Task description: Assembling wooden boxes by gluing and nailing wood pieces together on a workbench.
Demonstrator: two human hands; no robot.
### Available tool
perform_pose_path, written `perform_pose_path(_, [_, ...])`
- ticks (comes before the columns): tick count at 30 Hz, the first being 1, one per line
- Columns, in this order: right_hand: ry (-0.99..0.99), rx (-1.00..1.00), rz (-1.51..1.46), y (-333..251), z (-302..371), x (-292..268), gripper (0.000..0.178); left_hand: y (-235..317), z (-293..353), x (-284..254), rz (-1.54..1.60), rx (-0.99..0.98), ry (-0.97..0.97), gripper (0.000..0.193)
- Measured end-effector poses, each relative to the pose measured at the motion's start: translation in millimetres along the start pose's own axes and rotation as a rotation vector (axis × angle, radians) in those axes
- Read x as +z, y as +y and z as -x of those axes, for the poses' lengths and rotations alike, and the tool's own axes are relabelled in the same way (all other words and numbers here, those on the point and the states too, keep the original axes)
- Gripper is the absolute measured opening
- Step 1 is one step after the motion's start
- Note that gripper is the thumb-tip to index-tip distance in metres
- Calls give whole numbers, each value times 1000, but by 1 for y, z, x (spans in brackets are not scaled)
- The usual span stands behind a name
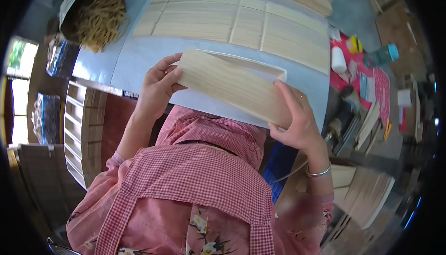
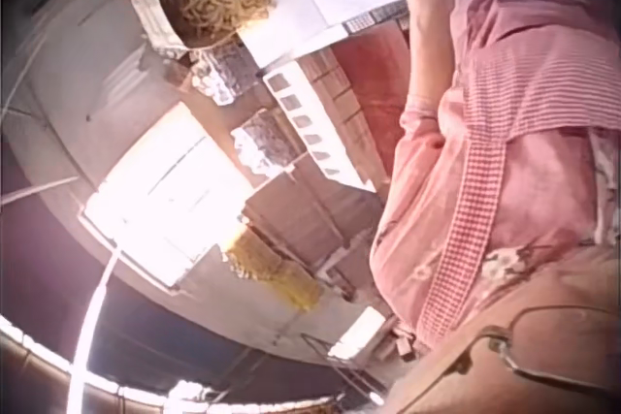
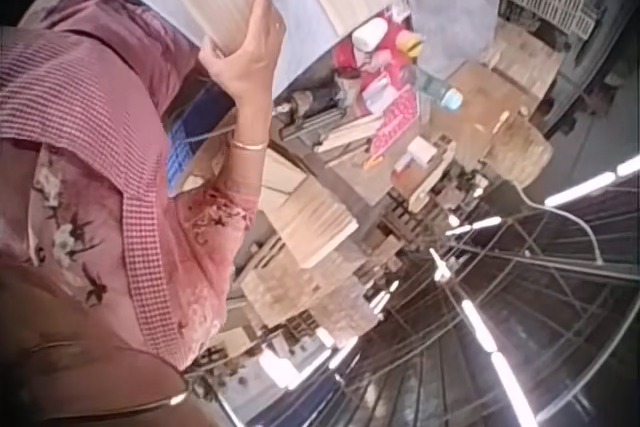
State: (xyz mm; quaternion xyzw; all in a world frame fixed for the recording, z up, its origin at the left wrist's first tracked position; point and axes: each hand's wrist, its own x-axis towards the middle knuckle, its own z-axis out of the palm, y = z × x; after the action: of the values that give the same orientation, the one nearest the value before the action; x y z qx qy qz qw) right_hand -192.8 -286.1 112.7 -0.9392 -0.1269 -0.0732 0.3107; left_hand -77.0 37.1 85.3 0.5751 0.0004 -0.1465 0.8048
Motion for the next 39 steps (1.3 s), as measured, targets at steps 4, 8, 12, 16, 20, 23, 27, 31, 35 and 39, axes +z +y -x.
perform_pose_path(4, [-80, -112, 149, 6, -42, 1, 82, -11, -9, -17, 17, -55, 4, 42])
perform_pose_path(8, [-66, -126, 209, 15, -63, -4, 75, -13, -19, -14, 157, -78, 79, 36])
perform_pose_path(12, [-102, -63, 134, 15, -70, -6, 72, -7, -32, -22, 124, -5, 21, 34])
perform_pose_path(16, [-86, -80, 114, 14, -69, 1, 69, -14, -25, -32, 181, -17, 60, 33])
perform_pose_path(20, [-57, -120, 119, 18, -63, 4, 65, -25, -11, -48, 50, -11, 131, 32])
perform_pose_path(23, [-68, -96, 159, 23, -58, 5, 63, -38, -3, -69, -512, 83, 135, 30])
perform_pose_path(27, [-83, -101, 155, 26, -55, 9, 62, -40, -1, -56, -809, 195, 83, 27])
perform_pose_path(31, [-89, -103, 153, 31, -52, 14, 61, -39, -5, -48, -952, 264, 75, 22])
perform_pose_path(35, [-99, -103, 135, 32, -52, 16, 59, -36, -5, -39, -1011, 358, 94, 17])
perform_pose_path(39, [-88, -68, 112, 37, -49, 23, 55, -36, -6, -41, -1059, 325, 82, 17])
